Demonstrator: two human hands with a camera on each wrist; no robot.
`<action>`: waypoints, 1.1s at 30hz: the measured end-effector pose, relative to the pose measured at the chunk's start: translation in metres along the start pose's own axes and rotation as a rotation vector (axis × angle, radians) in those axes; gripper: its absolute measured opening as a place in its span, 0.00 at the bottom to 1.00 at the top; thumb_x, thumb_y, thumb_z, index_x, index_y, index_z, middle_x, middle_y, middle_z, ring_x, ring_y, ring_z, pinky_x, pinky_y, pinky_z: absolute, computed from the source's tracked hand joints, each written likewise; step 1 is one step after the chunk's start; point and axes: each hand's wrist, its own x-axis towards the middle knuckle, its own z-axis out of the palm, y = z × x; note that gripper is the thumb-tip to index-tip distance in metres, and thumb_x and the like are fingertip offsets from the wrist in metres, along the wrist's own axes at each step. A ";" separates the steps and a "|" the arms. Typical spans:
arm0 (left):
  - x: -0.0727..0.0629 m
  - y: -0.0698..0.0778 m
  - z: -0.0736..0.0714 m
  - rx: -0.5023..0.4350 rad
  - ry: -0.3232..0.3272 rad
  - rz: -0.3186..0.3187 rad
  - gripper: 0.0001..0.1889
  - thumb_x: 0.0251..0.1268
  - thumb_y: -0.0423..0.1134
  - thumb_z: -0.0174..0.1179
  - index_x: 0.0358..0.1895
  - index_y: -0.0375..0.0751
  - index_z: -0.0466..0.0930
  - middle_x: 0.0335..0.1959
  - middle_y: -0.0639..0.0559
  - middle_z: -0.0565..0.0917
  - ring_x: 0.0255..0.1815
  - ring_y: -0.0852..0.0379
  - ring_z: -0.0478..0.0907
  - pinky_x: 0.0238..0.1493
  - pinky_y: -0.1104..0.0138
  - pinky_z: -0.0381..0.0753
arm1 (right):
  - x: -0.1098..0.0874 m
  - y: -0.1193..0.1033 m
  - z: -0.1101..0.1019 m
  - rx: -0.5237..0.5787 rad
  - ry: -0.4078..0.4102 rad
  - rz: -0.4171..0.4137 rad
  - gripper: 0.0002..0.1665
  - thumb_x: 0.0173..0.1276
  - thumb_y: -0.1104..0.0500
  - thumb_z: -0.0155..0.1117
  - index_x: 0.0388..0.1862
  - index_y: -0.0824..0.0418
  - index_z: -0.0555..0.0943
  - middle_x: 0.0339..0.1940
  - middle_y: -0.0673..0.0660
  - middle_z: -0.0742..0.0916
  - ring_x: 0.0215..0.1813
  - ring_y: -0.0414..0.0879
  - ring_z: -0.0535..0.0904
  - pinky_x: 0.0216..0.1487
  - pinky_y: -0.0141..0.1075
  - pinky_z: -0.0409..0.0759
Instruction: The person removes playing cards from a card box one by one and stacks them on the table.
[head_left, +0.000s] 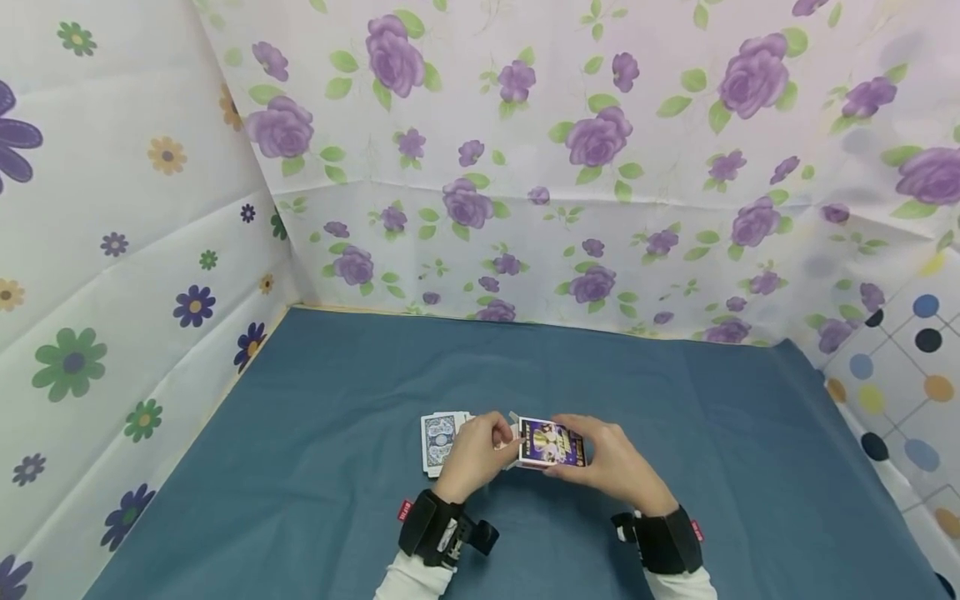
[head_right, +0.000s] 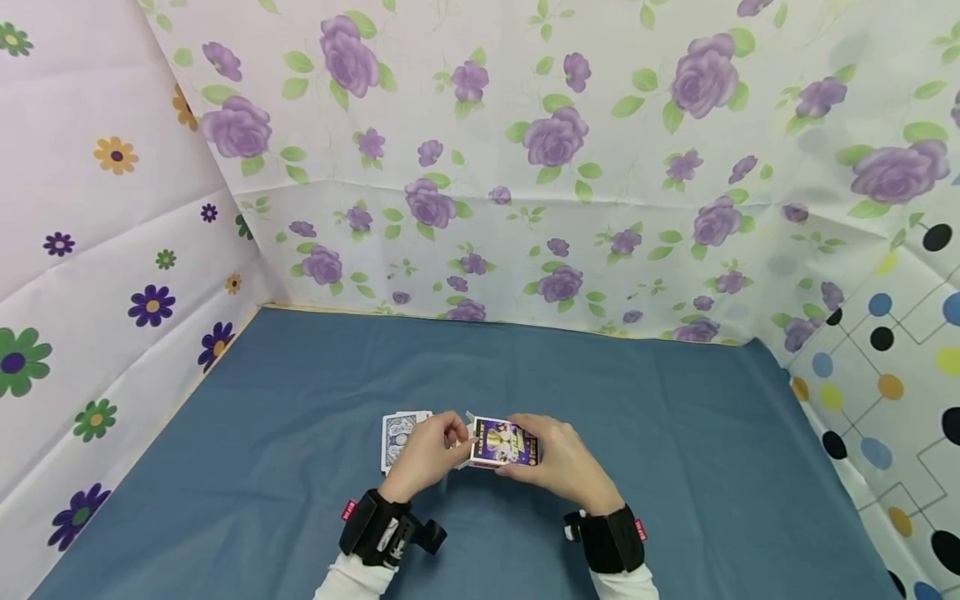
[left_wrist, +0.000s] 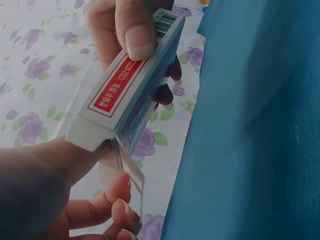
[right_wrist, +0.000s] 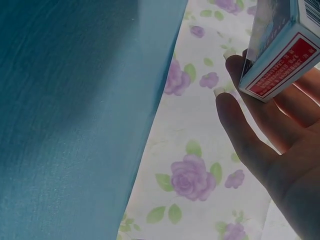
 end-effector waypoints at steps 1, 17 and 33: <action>0.000 -0.001 0.000 -0.008 -0.010 -0.006 0.08 0.61 0.37 0.65 0.27 0.41 0.76 0.22 0.54 0.70 0.20 0.63 0.63 0.24 0.72 0.61 | 0.000 0.000 0.000 -0.003 0.002 -0.001 0.41 0.55 0.39 0.72 0.64 0.58 0.76 0.58 0.57 0.84 0.54 0.49 0.82 0.46 0.41 0.81; 0.008 -0.023 -0.027 -0.261 -0.169 -0.088 0.12 0.64 0.43 0.64 0.29 0.37 0.81 0.21 0.54 0.72 0.21 0.60 0.65 0.26 0.69 0.64 | 0.000 -0.001 -0.001 -0.019 0.006 0.016 0.41 0.55 0.39 0.73 0.63 0.59 0.77 0.58 0.57 0.84 0.53 0.48 0.82 0.45 0.43 0.80; 0.005 -0.045 -0.067 -0.398 -0.309 -0.135 0.11 0.74 0.36 0.50 0.46 0.29 0.75 0.29 0.43 0.80 0.22 0.58 0.63 0.24 0.70 0.61 | 0.000 0.000 0.002 -0.014 -0.010 0.035 0.42 0.55 0.38 0.72 0.63 0.58 0.76 0.59 0.57 0.83 0.54 0.47 0.81 0.47 0.44 0.80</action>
